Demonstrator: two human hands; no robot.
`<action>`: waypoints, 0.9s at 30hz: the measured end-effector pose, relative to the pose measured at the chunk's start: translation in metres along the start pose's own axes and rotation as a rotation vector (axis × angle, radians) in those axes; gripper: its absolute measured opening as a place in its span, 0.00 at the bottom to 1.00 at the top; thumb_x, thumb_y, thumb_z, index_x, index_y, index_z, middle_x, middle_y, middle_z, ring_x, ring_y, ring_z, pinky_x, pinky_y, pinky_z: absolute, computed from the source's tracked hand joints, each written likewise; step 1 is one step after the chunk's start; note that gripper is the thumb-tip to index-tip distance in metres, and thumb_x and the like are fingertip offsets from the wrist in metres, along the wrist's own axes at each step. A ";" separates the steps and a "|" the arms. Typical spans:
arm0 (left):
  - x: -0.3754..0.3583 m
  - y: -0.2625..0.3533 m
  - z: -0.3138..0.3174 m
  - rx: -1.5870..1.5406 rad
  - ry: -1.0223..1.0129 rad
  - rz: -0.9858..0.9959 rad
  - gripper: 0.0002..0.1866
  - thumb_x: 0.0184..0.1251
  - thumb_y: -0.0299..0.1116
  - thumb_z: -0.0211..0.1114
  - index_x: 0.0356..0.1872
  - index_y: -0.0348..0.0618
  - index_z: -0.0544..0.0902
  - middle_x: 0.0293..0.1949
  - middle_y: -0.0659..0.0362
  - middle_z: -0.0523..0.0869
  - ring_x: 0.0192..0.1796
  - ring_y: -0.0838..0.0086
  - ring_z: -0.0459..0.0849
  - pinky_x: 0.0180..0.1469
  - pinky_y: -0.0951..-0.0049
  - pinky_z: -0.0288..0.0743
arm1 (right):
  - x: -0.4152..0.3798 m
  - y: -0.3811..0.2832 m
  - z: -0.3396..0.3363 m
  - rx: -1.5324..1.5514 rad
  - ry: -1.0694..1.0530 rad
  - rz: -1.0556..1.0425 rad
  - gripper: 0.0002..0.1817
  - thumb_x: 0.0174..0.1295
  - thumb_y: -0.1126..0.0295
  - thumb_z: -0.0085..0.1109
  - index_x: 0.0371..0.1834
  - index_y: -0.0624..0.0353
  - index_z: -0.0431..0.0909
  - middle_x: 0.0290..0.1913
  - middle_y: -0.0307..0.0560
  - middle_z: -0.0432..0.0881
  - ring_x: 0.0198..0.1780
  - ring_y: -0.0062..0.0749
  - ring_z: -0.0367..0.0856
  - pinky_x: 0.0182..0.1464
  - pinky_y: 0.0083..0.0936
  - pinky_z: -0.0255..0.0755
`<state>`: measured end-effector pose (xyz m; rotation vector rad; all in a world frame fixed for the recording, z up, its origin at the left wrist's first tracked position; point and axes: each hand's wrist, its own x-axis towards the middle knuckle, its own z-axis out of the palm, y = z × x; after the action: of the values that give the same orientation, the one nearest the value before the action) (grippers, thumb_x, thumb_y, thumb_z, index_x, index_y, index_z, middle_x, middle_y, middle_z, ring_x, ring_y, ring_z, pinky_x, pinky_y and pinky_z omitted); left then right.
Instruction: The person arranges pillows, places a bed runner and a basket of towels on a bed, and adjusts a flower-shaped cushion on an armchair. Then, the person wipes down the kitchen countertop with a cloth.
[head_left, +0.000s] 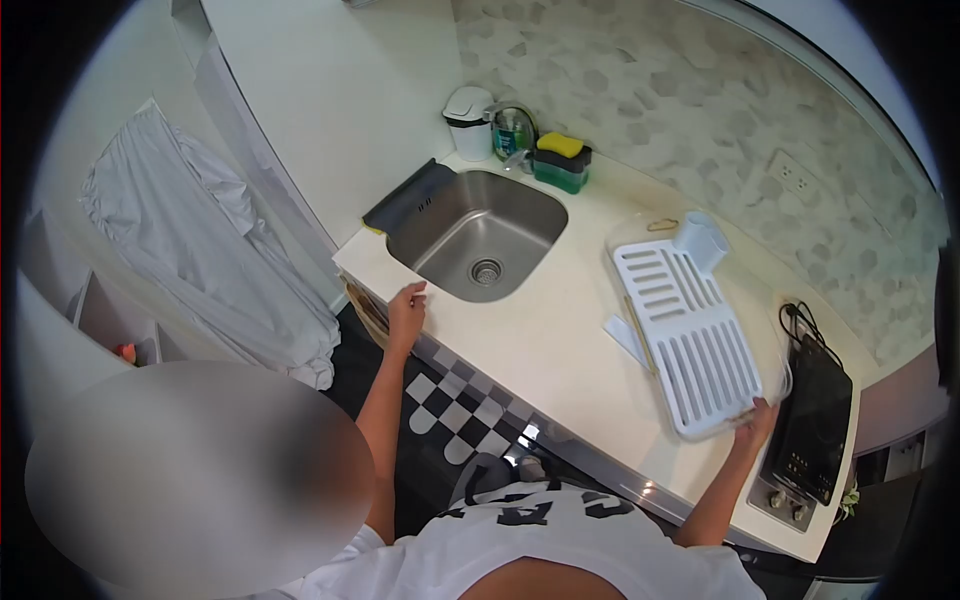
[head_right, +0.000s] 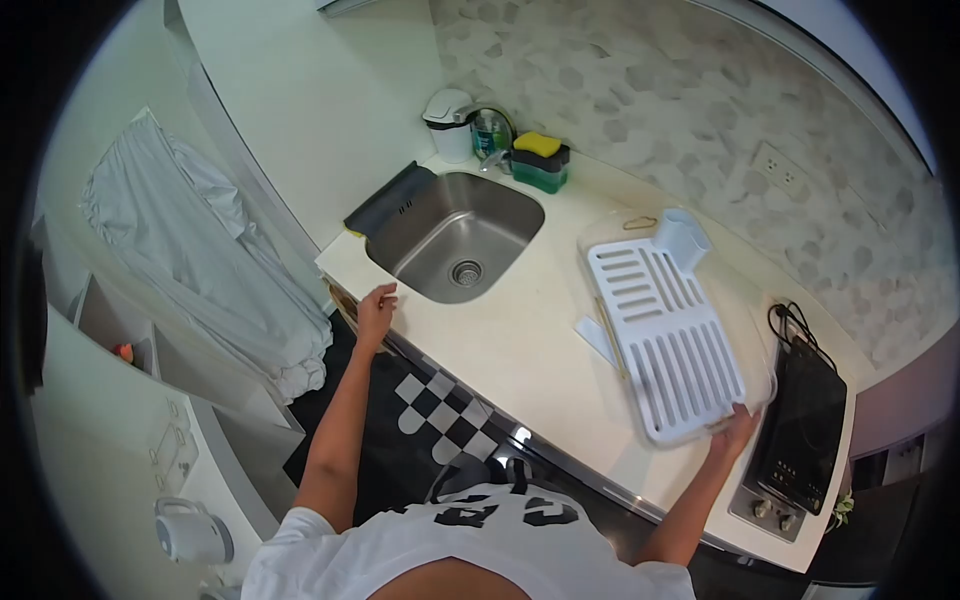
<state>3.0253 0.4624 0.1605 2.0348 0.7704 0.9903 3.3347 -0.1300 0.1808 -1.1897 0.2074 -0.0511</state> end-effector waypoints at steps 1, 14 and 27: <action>0.026 -0.015 -0.002 0.077 0.026 0.054 0.15 0.54 0.18 0.54 0.44 0.35 0.78 0.35 0.55 0.83 0.36 0.73 0.82 0.35 0.75 0.76 | -0.001 0.001 0.003 0.024 0.025 -0.058 0.37 0.44 0.80 0.47 0.64 0.59 0.54 0.51 0.54 0.72 0.47 0.46 0.74 0.48 0.37 0.69; 0.250 -0.135 -0.002 1.022 -0.186 0.185 0.30 0.47 0.23 0.57 0.57 0.43 0.68 0.50 0.47 0.72 0.54 0.54 0.68 0.49 0.54 0.67 | -0.066 0.011 0.017 -0.027 0.444 -0.238 0.37 0.38 0.84 0.48 0.61 0.60 0.63 0.47 0.49 0.75 0.43 0.37 0.75 0.47 0.26 0.68; 0.225 0.015 0.012 -0.262 -0.508 0.071 0.10 0.57 0.34 0.62 0.28 0.35 0.77 0.19 0.61 0.69 0.24 0.82 0.65 0.26 0.79 0.62 | -0.081 0.019 0.046 0.045 0.704 -0.354 0.36 0.40 0.88 0.46 0.61 0.61 0.63 0.48 0.51 0.74 0.43 0.41 0.76 0.45 0.29 0.70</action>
<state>3.1560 0.6205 0.2551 1.9667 0.2834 0.5347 3.2622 -0.0687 0.1904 -1.1140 0.6049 -0.7864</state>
